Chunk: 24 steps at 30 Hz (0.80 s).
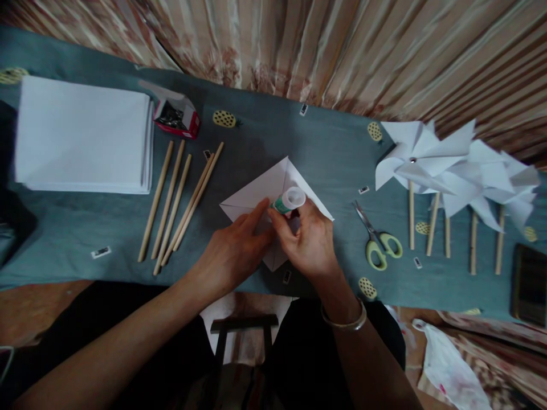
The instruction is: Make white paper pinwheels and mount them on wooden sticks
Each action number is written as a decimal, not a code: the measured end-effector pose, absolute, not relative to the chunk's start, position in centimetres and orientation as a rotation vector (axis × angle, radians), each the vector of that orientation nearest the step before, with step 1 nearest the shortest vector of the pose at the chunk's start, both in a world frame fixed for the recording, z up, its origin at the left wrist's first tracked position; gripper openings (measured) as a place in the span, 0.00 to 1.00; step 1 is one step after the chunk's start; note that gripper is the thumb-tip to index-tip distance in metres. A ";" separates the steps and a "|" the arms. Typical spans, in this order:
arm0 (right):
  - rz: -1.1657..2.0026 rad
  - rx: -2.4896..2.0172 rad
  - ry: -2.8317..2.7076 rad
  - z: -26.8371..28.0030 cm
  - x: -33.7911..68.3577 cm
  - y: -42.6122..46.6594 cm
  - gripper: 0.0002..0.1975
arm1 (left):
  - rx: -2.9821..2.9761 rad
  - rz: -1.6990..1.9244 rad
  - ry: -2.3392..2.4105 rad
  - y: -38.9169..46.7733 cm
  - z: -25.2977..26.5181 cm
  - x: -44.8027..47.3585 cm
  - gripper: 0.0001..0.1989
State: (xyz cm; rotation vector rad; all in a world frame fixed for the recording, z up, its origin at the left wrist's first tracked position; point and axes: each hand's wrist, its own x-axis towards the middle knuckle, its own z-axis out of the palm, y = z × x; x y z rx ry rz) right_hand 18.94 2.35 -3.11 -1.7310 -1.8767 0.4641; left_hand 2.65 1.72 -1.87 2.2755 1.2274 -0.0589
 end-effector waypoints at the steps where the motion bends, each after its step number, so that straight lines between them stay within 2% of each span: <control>1: 0.457 -1.739 -1.878 -3.1 18.9 2.3 0.13 | 2.276 -0.054 1.227 1.7 -1.9 2.6 0.24; 11: 0.419 -1.754 -1.918 -3.0 19.4 1.6 0.16 | 2.271 -0.091 1.211 1.8 -1.6 2.7 0.23; 24: 0.386 -1.742 -1.915 -3.1 20.1 1.4 0.15 | 2.280 -0.082 1.232 1.7 -1.8 2.7 0.22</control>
